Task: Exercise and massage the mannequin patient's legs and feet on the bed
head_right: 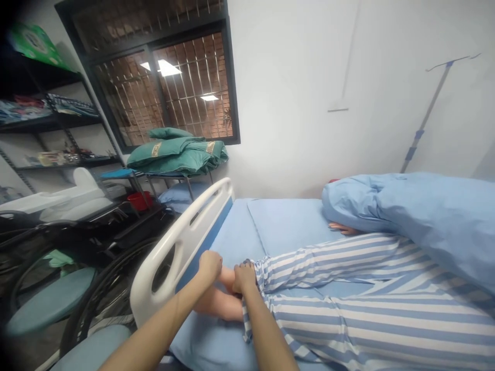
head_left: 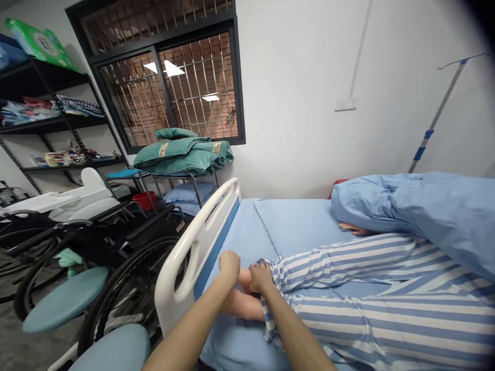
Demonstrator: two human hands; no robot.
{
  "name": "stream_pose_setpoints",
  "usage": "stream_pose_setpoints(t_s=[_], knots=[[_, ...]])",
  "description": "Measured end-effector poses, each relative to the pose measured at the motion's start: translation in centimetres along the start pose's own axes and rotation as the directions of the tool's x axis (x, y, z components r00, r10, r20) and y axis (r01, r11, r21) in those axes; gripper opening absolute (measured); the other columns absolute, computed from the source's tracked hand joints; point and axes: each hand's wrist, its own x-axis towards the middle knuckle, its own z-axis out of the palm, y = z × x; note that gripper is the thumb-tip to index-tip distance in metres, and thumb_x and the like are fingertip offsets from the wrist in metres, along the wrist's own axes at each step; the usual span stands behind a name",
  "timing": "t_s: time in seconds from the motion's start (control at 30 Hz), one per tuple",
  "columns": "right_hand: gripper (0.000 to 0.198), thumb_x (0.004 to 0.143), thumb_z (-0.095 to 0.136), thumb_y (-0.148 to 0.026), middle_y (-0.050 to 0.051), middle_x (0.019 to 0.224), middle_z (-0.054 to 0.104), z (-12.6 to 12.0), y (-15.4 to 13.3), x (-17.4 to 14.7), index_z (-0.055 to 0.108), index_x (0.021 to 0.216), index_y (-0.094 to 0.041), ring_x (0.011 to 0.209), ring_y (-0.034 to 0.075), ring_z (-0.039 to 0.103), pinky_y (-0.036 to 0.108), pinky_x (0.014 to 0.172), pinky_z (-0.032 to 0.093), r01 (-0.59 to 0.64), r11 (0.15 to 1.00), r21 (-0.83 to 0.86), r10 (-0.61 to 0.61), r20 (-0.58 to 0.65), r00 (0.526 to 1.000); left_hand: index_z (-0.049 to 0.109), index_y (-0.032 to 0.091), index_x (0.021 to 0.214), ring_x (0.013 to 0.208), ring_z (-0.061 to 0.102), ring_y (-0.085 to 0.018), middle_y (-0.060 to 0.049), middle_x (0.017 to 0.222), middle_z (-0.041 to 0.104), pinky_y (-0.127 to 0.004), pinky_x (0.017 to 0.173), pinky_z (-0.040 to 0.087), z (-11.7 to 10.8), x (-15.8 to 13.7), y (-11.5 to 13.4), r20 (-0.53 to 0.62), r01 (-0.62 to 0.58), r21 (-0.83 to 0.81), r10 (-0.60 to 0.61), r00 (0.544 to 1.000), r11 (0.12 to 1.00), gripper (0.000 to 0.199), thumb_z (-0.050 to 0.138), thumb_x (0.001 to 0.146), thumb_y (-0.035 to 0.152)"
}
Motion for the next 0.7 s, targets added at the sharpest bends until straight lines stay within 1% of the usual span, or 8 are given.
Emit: stream_pose_setpoints(t_s=[0.1, 0.17, 0.3, 0.4, 0.47, 0.53, 0.63, 0.7], knots=[[0.059, 0.047, 0.069, -0.036, 0.016, 0.105, 0.058, 0.2, 0.1, 0.2, 0.058, 0.100, -0.013, 0.103, 0.031, 0.047, 0.041, 0.093, 0.024, 0.005, 1.000, 0.005, -0.005, -0.002, 1.000, 0.068, 0.010, 0.086, 0.070, 0.063, -0.022, -0.015, 0.075, 0.066, -0.031, 0.059, 0.046, 0.2, 1.8, 0.1, 0.027, 0.045, 0.011, -0.046, 0.999, 0.999, 0.027, 0.045, 0.073, 0.014], [0.060, 0.046, 0.069, -0.036, 0.015, 0.105, 0.058, 0.3, 0.2, 0.3, 0.057, 0.100, -0.014, 0.102, 0.031, 0.047, 0.042, 0.094, 0.024, 0.003, 1.000, 0.014, -0.003, 0.006, 1.000, 0.068, 0.009, 0.085, 0.066, 0.063, -0.023, -0.016, 0.072, 0.066, -0.032, 0.054, 0.046, 0.6, 3.3, 0.2, 0.077, 0.079, 0.024, -0.081, 0.994, 0.997, 0.027, 0.046, 0.072, 0.018], [0.057, 0.047, 0.068, -0.035, 0.014, 0.104, 0.058, 0.4, 0.3, 0.5, 0.057, 0.099, -0.015, 0.102, 0.030, 0.047, 0.043, 0.095, 0.022, 0.003, 1.000, 0.025, -0.003, -0.003, 1.000, 0.068, 0.008, 0.065, 0.050, 0.059, -0.024, -0.011, 0.049, 0.060, -0.031, 0.046, 0.041, 1.9, 6.0, 0.8, 0.220, 0.120, 0.068, -0.132, 0.967, 0.990, 0.015, 0.055, 0.062, 0.016], [0.058, 0.046, 0.069, -0.036, 0.014, 0.103, 0.058, 0.3, 0.3, 0.5, 0.057, 0.098, -0.016, 0.101, 0.030, 0.047, 0.043, 0.094, 0.021, 0.001, 0.999, 0.033, -0.001, -0.001, 1.000, 0.066, 0.010, 0.056, 0.046, 0.057, -0.022, -0.007, 0.041, 0.054, -0.031, 0.047, 0.040, 2.7, 7.1, 1.2, 0.257, 0.109, 0.061, -0.121, 0.959, 0.992, 0.011, 0.058, 0.059, 0.016], [0.059, 0.045, 0.070, -0.037, 0.014, 0.103, 0.058, 0.3, 0.3, 0.4, 0.057, 0.098, -0.016, 0.102, 0.031, 0.046, 0.043, 0.094, 0.020, -0.001, 0.999, 0.034, 0.001, 0.003, 1.000, 0.067, 0.010, 0.059, 0.046, 0.057, -0.021, -0.007, 0.042, 0.054, -0.032, 0.048, 0.041, 2.9, 7.2, 1.3, 0.243, 0.108, 0.043, -0.115, 0.963, 0.993, 0.012, 0.057, 0.060, 0.017], [0.059, 0.044, 0.071, -0.037, 0.015, 0.104, 0.058, 0.2, 0.3, 0.4, 0.057, 0.097, -0.016, 0.102, 0.031, 0.045, 0.042, 0.094, 0.021, -0.003, 0.999, 0.039, 0.003, 0.003, 1.000, 0.068, 0.009, 0.066, 0.049, 0.058, -0.022, -0.009, 0.048, 0.057, -0.032, 0.049, 0.042, 3.0, 6.9, 1.4, 0.197, 0.107, 0.019, -0.108, 0.974, 0.994, 0.016, 0.054, 0.064, 0.018], [0.055, 0.046, 0.070, -0.036, 0.013, 0.103, 0.058, 0.3, 0.2, 0.3, 0.057, 0.096, -0.017, 0.100, 0.030, 0.046, 0.041, 0.093, 0.021, 0.001, 0.999, 0.043, -0.001, -0.003, 1.000, 0.067, 0.009, 0.080, 0.061, 0.061, -0.022, -0.013, 0.062, 0.062, -0.032, 0.053, 0.043, 2.8, 5.5, 1.5, 0.080, 0.075, -0.027, -0.073, 0.994, 0.997, 0.023, 0.047, 0.070, 0.015], [0.051, 0.048, 0.068, -0.033, 0.012, 0.102, 0.058, 0.4, 0.3, 0.1, 0.057, 0.094, -0.017, 0.099, 0.029, 0.046, 0.041, 0.093, 0.021, 0.010, 0.999, 0.038, -0.009, -0.018, 1.000, 0.066, 0.010, 0.084, 0.070, 0.061, -0.022, -0.014, 0.072, 0.064, -0.032, 0.059, 0.044, 2.5, 4.0, 1.6, -0.005, 0.039, -0.052, -0.040, 0.999, 0.998, 0.027, 0.041, 0.073, 0.011]])
